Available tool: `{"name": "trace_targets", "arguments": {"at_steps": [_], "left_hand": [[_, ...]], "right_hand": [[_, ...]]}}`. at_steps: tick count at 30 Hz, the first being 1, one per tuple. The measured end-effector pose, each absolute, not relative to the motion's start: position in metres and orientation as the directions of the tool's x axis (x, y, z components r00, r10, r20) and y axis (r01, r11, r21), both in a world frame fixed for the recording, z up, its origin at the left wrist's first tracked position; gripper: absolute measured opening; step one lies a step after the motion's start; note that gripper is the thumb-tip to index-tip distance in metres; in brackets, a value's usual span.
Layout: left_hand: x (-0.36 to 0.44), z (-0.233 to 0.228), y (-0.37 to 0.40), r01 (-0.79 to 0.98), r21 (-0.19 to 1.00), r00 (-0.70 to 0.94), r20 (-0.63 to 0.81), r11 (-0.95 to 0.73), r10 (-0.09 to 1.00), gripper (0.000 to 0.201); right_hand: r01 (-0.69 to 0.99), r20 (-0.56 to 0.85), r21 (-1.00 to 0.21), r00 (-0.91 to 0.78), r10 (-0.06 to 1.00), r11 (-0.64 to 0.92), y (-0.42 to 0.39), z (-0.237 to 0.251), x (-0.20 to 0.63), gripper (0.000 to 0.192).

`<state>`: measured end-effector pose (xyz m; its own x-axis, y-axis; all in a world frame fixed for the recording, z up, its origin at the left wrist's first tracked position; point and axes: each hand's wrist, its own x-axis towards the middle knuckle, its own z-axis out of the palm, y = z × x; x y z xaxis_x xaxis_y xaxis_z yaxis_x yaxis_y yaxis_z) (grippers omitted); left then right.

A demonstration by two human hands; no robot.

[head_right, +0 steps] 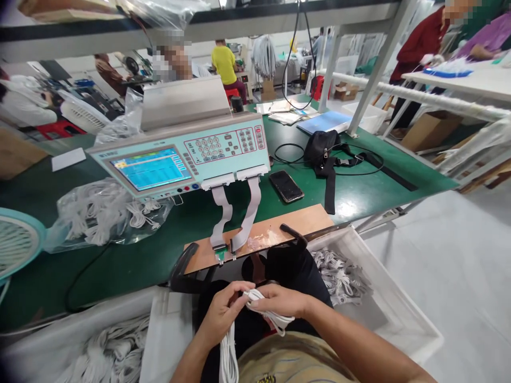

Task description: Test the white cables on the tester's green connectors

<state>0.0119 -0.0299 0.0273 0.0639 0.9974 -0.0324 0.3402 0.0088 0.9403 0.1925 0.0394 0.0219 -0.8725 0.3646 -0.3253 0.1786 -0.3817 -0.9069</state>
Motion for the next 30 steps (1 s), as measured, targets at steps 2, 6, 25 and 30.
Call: {"name": "trace_targets", "arguments": {"at_steps": [2, 6, 25, 30], "left_hand": [[0.01, 0.025, -0.033, 0.369, 0.928, 0.039, -0.071, 0.052, 0.997, 0.019], [0.011, 0.021, -0.036, 0.443, 0.893, -0.101, -0.039, 0.08, 0.994, 0.018], [0.005, -0.007, -0.012, -0.316, 0.928, -0.44, -0.33, 0.199, 0.835, 0.035], [-0.012, 0.003, -0.011, -0.169, 0.956, -0.379, -0.289, 0.242, 0.879, 0.035]], "right_hand": [[0.186, -0.3, -0.943, -0.834, 0.463, -0.276, 0.038, 0.02, 0.19, 0.032], [0.258, -0.058, -0.948, -0.716, 0.695, 0.186, 0.032, 0.014, 0.182, 0.014], [0.052, -0.038, -0.999, -0.441, 0.896, -0.017, 0.054, -0.009, 0.116, 0.027], [-0.013, -0.058, -0.997, -0.445, 0.894, -0.071, 0.055, -0.005, 0.112, 0.028]]}}
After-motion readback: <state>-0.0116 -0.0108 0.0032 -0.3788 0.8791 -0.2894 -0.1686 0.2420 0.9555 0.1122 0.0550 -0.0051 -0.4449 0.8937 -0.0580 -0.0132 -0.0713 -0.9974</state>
